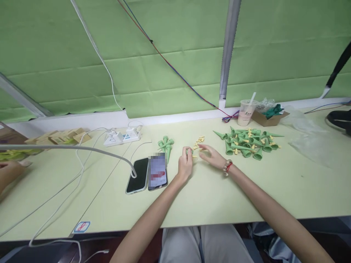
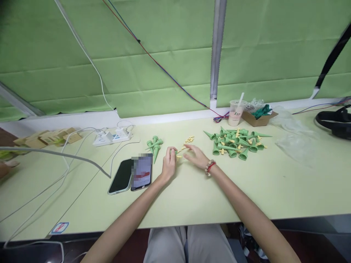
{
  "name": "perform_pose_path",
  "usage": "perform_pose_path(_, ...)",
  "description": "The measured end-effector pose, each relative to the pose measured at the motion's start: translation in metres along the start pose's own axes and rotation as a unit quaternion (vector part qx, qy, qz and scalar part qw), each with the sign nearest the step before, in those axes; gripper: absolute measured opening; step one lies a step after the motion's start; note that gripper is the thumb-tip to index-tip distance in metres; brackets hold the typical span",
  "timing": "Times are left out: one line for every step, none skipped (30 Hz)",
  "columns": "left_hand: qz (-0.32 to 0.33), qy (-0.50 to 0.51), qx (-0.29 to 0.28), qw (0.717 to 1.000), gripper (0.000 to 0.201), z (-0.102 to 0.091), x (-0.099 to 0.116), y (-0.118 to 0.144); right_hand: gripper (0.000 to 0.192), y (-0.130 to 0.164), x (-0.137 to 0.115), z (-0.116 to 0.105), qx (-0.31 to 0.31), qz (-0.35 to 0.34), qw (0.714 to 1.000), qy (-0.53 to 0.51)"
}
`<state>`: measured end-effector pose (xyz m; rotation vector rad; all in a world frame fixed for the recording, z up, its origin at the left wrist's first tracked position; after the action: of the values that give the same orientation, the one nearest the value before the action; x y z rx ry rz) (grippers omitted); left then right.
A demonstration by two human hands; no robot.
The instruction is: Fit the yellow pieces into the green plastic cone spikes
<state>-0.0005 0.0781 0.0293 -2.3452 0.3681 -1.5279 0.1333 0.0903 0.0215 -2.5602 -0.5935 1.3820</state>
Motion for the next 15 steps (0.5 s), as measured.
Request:
perform_pose_path(-0.006,0.009,0.003,1.0,0.031,0.0,-0.002,0.0,0.045,-0.001,0.004,-0.003,0.01,-0.004,0.997,0.071)
perform_pose_path(-0.015,0.022,0.004,1.0,0.031,0.001,-0.003,0.0,0.041,-0.002,0.008,-0.004,0.012,-0.006,0.991,0.136)
perform_pose_path(-0.024,0.037,0.005,0.999,0.031,0.002,-0.005,0.0,0.038,-0.002,0.012,-0.003,0.004,-0.007,0.982,0.187)
perform_pose_path(-0.032,0.053,0.004,0.998,0.031,0.004,-0.006,0.0,0.036,-0.003,0.016,0.0,-0.01,-0.008,0.975,0.222)
perform_pose_path(-0.04,0.069,0.002,0.997,0.031,0.005,-0.007,0.0,0.036,-0.003,0.019,0.004,-0.025,-0.008,0.97,0.242)
perform_pose_path(-0.047,0.083,-0.001,0.995,0.032,0.006,-0.008,0.001,0.036,-0.003,0.021,0.007,-0.036,-0.011,0.967,0.252)
perform_pose_path(-0.052,0.096,-0.004,0.994,0.032,0.007,-0.008,0.001,0.036,-0.003,0.021,0.009,-0.042,-0.015,0.966,0.256)
perform_pose_path(-0.056,0.108,-0.004,0.993,0.033,0.008,-0.008,0.001,0.036,-0.004,0.02,0.01,-0.04,-0.021,0.965,0.258)
perform_pose_path(-0.06,0.119,-0.003,0.991,0.033,0.007,-0.007,0.001,0.034,-0.004,0.018,0.009,-0.033,-0.027,0.965,0.259)
perform_pose_path(-0.064,0.129,0.0,0.99,0.033,0.007,-0.007,0.001,0.032,-0.004,0.016,0.007,-0.023,-0.03,0.964,0.262)
perform_pose_path(-0.069,0.14,0.006,0.988,0.032,0.006,-0.007,0.001,0.029,-0.004,0.015,0.004,-0.012,-0.029,0.963,0.268)
perform_pose_path(-0.074,0.152,0.012,0.986,0.031,0.004,-0.007,0.001,0.026,-0.004,0.015,0.001,-0.002,-0.025,0.962,0.274)
perform_pose_path(-0.079,0.165,0.02,0.983,0.03,0.003,-0.007,0.0,0.024,-0.004,0.016,-0.003,0.005,-0.017,0.96,0.278)
perform_pose_path(-0.083,0.18,0.028,0.98,0.028,0.002,-0.007,0.0,0.022,-0.004,0.017,-0.006,0.013,-0.009,0.96,0.278)
perform_pose_path(-0.09,0.198,0.034,0.975,0.026,0.0,-0.007,-0.001,0.021,-0.004,0.018,-0.009,0.022,-0.001,0.962,0.271)
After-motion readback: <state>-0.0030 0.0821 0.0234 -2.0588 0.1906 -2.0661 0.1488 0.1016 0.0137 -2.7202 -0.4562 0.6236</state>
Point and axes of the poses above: each hand's wrist, its own y-axis away from the middle knuckle, its own z-axis out of the palm, x = y × z, the point moved 8 cm from there along -y, towards the middle knuckle, and after that the axes turned 2 degrees about z, right-handed, at the moved point
